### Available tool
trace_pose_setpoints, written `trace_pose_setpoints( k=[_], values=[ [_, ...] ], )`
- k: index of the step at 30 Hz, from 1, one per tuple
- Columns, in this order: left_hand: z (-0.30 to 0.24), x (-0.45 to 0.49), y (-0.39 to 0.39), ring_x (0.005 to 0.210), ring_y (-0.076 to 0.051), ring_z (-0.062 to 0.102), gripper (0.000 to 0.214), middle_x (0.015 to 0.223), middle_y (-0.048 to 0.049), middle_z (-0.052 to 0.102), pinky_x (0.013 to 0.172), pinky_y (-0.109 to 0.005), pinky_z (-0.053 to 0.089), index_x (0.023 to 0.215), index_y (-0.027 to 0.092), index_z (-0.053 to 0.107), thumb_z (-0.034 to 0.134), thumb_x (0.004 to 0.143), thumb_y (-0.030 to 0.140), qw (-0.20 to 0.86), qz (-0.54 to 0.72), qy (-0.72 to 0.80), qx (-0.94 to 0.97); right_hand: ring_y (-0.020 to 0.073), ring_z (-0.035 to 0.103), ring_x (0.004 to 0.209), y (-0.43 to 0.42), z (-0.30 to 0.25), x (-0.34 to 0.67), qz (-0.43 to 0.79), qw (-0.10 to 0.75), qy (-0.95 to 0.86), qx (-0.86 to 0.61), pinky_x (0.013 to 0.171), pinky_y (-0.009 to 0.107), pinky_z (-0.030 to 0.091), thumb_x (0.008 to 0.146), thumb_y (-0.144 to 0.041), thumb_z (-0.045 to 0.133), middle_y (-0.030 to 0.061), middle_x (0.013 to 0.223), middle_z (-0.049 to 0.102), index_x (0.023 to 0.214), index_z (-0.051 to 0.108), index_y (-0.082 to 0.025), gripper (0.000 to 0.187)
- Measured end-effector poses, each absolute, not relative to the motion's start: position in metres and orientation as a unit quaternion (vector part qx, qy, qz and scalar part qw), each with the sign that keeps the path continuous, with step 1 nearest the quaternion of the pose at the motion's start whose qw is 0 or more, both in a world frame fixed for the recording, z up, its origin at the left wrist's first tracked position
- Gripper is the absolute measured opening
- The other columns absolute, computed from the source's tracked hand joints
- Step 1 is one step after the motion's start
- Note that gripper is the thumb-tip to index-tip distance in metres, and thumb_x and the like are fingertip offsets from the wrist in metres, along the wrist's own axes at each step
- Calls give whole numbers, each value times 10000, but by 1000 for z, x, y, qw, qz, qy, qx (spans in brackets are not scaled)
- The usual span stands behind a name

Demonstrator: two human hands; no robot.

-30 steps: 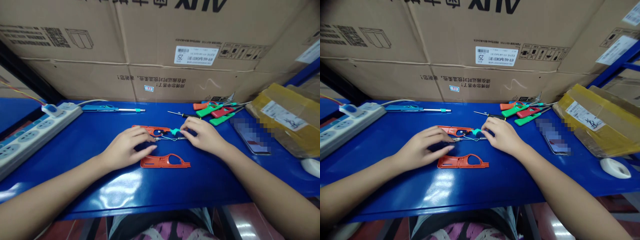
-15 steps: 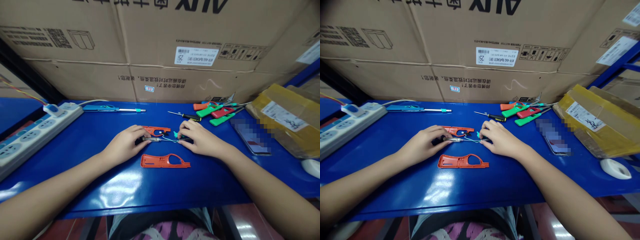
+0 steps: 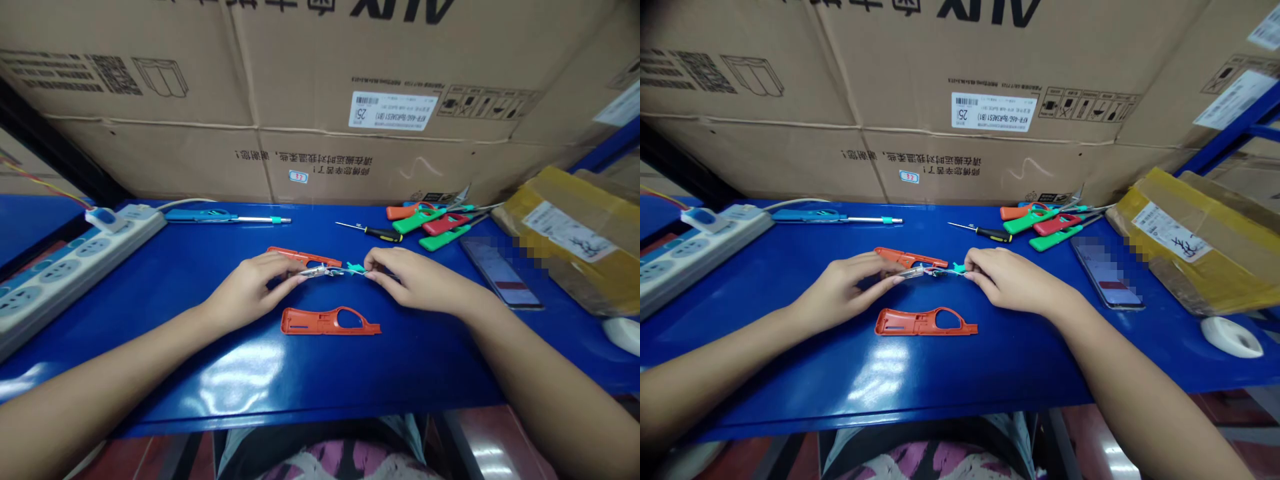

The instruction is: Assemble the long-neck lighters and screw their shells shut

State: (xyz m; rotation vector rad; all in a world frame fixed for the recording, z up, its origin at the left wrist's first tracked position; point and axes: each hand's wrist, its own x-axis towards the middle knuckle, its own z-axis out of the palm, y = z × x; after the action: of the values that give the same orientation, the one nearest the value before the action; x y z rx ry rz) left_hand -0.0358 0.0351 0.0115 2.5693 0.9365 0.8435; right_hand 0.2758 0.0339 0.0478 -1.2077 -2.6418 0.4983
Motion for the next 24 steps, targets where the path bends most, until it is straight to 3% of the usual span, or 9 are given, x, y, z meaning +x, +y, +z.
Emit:
trace_pose_setpoints(
  k=[6,8,11,15,19,24],
  values=[
    [16,-33,34,923,-160,695,125,980,-47,745,868,-291,557,1061,176,706,658,947,197,140,299,233,915,176,578,810,32,44,277,195,50,-908,-368,730,310,441,946,-224,567,29,893,646,917,599,-204,48],
    [17,-32,32,927,-158,699,150,991,-54,749,877,-284,568,1078,169,707,669,933,156,129,313,190,922,186,590,889,31,42,273,195,91,-914,-344,809,326,463,926,-206,601,41,937,650,954,627,-196,40],
    [18,-31,28,911,-163,702,194,993,-73,749,833,-281,590,1102,154,703,664,921,98,102,336,146,925,190,598,1030,25,40,261,218,187,-905,-315,930,334,472,930,-237,634,71,1081,659,1097,643,-183,176],
    [19,-28,23,914,-175,704,239,993,-93,752,816,-289,605,1120,139,695,673,898,53,97,367,107,919,194,625,1034,17,32,241,238,260,-894,-277,944,350,474,890,-289,720,75,1102,698,1128,654,-174,272],
    [18,-24,21,925,-191,709,247,1005,-102,756,820,-315,618,1155,147,679,650,920,78,103,359,99,922,160,655,879,15,23,232,259,282,-885,-263,874,338,483,924,-240,684,36,928,731,967,688,-178,76],
    [16,-21,18,919,-185,710,256,991,-93,757,821,-305,609,1152,158,675,650,915,65,126,366,106,916,167,659,952,15,20,230,299,259,-881,-258,916,338,488,908,-233,706,56,990,724,992,691,-173,105]
  ],
)
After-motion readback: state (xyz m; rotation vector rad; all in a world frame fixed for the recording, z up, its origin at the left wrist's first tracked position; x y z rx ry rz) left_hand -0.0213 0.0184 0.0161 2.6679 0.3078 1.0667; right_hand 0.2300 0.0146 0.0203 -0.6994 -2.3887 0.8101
